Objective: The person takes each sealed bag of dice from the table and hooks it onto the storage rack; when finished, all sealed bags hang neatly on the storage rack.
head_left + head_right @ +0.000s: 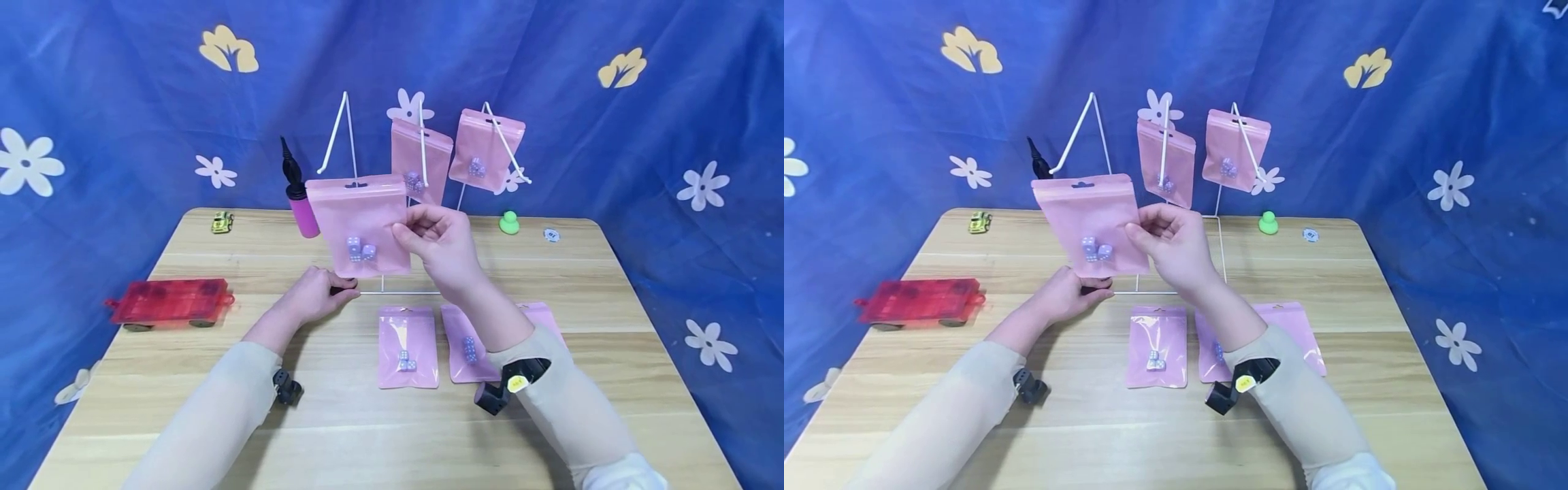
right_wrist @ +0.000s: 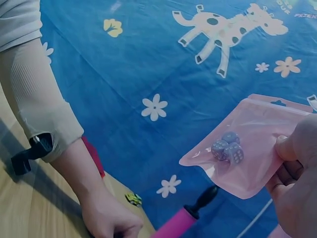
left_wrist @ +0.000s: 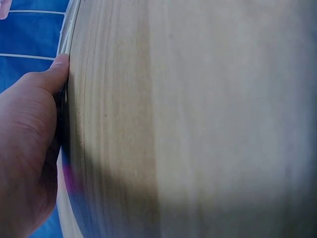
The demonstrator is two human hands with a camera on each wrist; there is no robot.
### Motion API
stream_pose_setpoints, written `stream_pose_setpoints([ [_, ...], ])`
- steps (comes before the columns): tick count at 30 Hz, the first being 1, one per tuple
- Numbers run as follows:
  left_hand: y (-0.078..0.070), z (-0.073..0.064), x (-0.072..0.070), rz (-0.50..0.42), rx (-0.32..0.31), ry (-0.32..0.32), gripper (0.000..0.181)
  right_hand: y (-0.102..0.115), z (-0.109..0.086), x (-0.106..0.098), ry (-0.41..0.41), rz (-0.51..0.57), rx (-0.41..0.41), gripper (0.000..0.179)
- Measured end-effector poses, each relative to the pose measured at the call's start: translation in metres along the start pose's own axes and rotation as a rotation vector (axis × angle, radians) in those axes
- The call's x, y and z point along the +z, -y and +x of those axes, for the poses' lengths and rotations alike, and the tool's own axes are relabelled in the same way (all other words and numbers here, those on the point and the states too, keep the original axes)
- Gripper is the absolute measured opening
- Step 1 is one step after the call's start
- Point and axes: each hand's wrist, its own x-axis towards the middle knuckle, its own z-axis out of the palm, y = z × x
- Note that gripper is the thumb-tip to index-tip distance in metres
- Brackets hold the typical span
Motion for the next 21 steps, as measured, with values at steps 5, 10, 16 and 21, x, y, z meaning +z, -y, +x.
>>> stream_pose_setpoints([
  [5,0.002,0.002,0.002,-0.045,0.066,-0.032,0.023,-0.003,0.008,0.014,0.011,-0.001,-0.011,0.011],
  [10,0.003,0.003,0.004,-0.117,0.071,-0.041,0.017,-0.008,0.015,0.026,0.004,0.017,0.008,0.006],
  [16,0.002,0.002,0.003,-0.096,0.014,-0.023,0.025,-0.015,0.022,0.036,-0.015,0.032,0.047,0.005],
  [21,0.001,0.002,0.002,-0.050,0.017,-0.016,0.028,-0.022,0.028,0.040,-0.043,0.035,0.067,0.006],
])
